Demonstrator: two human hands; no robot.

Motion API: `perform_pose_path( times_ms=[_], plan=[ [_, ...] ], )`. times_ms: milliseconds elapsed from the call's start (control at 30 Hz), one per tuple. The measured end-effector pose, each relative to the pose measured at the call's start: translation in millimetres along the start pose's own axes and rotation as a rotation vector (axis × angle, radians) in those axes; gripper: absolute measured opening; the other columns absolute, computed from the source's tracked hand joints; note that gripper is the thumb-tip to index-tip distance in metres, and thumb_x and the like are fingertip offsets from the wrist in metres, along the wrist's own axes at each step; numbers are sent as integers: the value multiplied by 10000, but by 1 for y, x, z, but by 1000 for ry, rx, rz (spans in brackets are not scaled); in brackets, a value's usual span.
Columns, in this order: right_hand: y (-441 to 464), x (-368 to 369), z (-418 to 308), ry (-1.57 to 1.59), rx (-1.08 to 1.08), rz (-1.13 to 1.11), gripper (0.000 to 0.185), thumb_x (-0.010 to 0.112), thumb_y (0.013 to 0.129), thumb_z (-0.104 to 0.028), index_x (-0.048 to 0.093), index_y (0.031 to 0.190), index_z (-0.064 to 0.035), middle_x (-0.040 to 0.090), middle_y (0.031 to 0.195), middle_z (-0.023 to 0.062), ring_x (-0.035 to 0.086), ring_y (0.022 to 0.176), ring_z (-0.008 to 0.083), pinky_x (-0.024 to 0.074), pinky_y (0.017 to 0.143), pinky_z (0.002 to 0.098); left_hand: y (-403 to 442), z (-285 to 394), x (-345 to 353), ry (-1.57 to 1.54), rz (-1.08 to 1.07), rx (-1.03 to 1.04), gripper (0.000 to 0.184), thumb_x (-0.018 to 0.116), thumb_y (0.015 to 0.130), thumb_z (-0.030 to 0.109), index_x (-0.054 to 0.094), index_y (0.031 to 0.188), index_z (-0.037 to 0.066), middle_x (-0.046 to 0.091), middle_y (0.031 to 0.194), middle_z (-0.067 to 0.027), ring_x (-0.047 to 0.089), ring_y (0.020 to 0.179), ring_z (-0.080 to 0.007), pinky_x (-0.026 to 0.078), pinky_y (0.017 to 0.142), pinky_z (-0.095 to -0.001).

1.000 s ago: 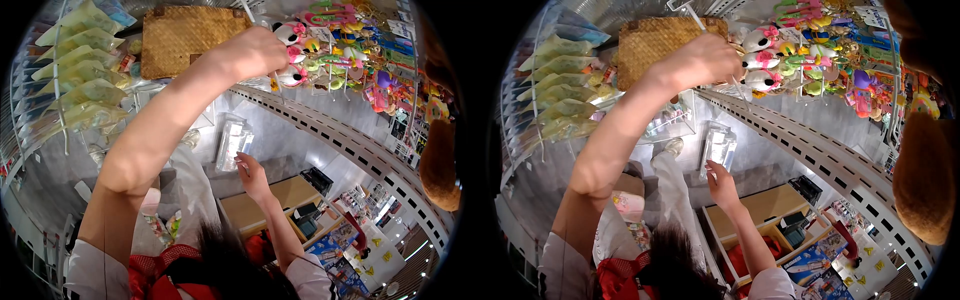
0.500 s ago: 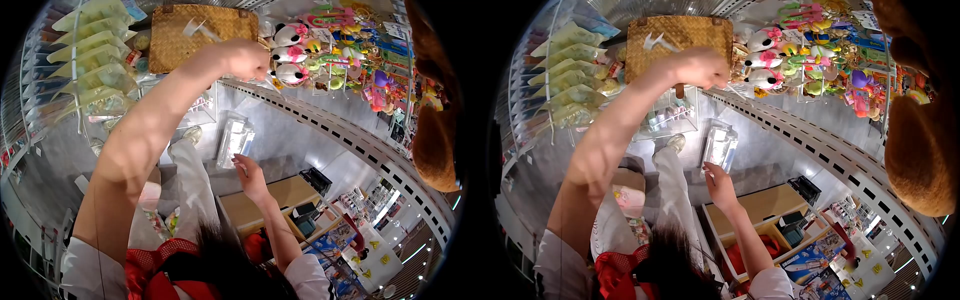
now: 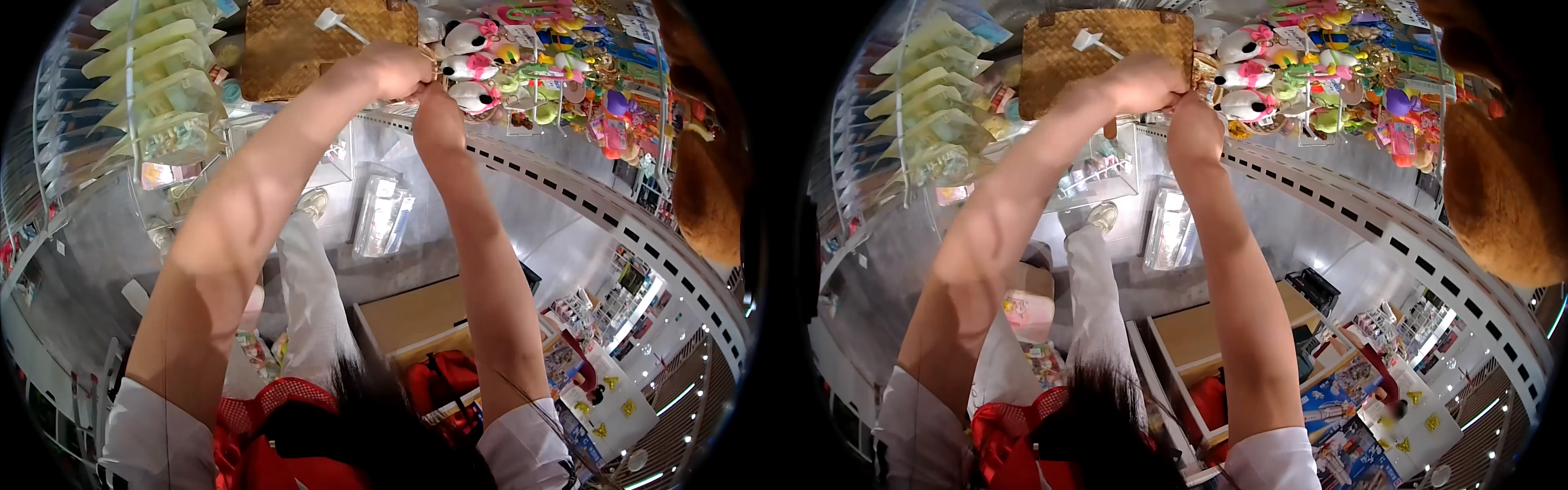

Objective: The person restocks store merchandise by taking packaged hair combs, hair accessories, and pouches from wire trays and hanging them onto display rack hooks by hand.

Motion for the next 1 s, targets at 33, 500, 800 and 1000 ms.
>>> perform_pose_path(
  times_ms=[33, 500, 800, 1000],
  plan=[
    [2, 5, 2, -24, -30, 23, 264, 425, 819, -99, 495, 1040, 27, 599, 878, 185, 590, 857, 315, 465, 741, 420, -9, 9, -3, 239, 12, 30, 187, 517, 770, 134, 619, 912, 66, 617, 869, -98, 582, 817, -253, 448, 733, -369],
    [45, -1, 41, 846, 322, -174, 463, 436, 858, -435, 419, 564, -79, 330, 423, -13, 281, 328, 95, 210, 335, 256, -249, -14, 118, -125, 330, -111, 382, 539, 743, 33, 472, 1117, -6, 495, 1139, -123, 443, 1093, -282, 337, 936, -399],
    [-7, -67, 48, 1288, 234, 513, 470, 559, 828, -354, 333, 477, -136, 307, 452, -30, 223, 386, 77, 166, 373, 265, -279, -17, 139, -186, 256, -163, 366, 556, 746, 49, 485, 1101, -5, 508, 1101, -120, 451, 1073, -268, 363, 917, -359],
    [-8, -86, -2, 774, -85, 228, 339, 523, 868, -304, 555, 664, -35, 354, 501, -42, 285, 478, 46, 210, 425, 225, -282, -7, 125, -267, 249, -123, 359, 552, 763, 63, 482, 1112, 15, 506, 1098, -120, 465, 1053, -276, 386, 886, -369]
  ],
)
Point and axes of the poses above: each hand's wrist, its own y-axis towards the middle knuckle, its own x-axis out of the palm, z = x × y, the point moved 8 cm from there along y, towards the middle knuckle
